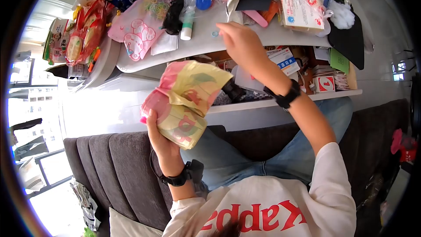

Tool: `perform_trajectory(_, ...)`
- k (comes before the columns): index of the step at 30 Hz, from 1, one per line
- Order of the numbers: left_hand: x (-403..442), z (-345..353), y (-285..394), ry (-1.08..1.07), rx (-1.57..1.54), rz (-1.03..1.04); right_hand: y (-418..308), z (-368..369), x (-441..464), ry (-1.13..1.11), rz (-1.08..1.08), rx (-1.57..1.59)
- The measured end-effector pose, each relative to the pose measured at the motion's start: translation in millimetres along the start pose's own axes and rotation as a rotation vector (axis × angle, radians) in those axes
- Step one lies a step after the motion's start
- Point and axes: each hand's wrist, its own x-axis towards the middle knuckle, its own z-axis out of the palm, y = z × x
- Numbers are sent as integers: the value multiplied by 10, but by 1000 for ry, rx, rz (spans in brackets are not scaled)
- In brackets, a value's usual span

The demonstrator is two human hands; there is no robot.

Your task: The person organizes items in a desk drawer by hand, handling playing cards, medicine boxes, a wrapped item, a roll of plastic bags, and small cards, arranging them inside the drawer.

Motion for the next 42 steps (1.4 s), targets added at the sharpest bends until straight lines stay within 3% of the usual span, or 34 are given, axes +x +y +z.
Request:
perform_trajectory(2, -42, 45, -49, -35, -2, -16, -248, -290, -190, -169, 258, 402)
perform_trajectory(4, -95, 38, -137, -44, 10, -54, -440, -548, -411, -383, 377, 645)
perform_trajectory(6, -215, 229, -239, -71, 49, -52, -581, -711, -740, -434, 465, 828)
perform_trajectory(8, -342, 324, -400, -187, -21, -88, -683, -873, -913, -473, 433, 648)
perform_trajectory(10, -444, 433, -579, -177, -46, -189, -785, -966, -1074, -378, 451, 648)
perform_trajectory(14, -528, 203, -1055, -367, -624, -529, -857, -1102, -1239, -203, 282, 573)
perform_trajectory(15, -537, 152, -1155, -484, -667, -509, -910, -1161, -1258, -214, 360, 664)
perform_trajectory(18, -640, 82, -1325, -406, -667, -448, -953, -1309, -1306, -108, 411, 741)
perform_trajectory(19, -645, 56, -1348, -239, -516, -411, -913, -1262, -1323, 0, 323, 824)
perform_trajectory(22, -632, -7, -1363, -411, -748, -488, -912, -1291, -1388, 74, 389, 925)
perform_trajectory(26, -586, -177, -1445, -440, -502, -363, -964, -1330, -1493, 2, 398, 928)
perform_trajectory(27, -586, -234, -1470, -395, -147, -230, -928, -1351, -1520, -39, 380, 954)
perform_trajectory(28, -561, -244, -1463, -405, -371, -324, -867, -1336, -1537, -21, 337, 841)
perform_trajectory(30, -541, -258, -1449, -232, -205, -292, -878, -1403, -1534, -6, 405, 935)
perform_trajectory(33, -571, -173, -1380, -437, -264, -300, -896, -1489, -1539, 11, 349, 886)
perform_trajectory(36, -608, -189, -1468, -412, 56, -279, -896, -1495, -1560, -24, 318, 837)
perform_trajectory(38, -586, -256, -1618, -369, -21, -396, -905, -1474, -1560, -25, 334, 870)
perform_trajectory(42, -587, -365, -1750, -483, 220, -332, -951, -1498, -1560, 44, 334, 929)
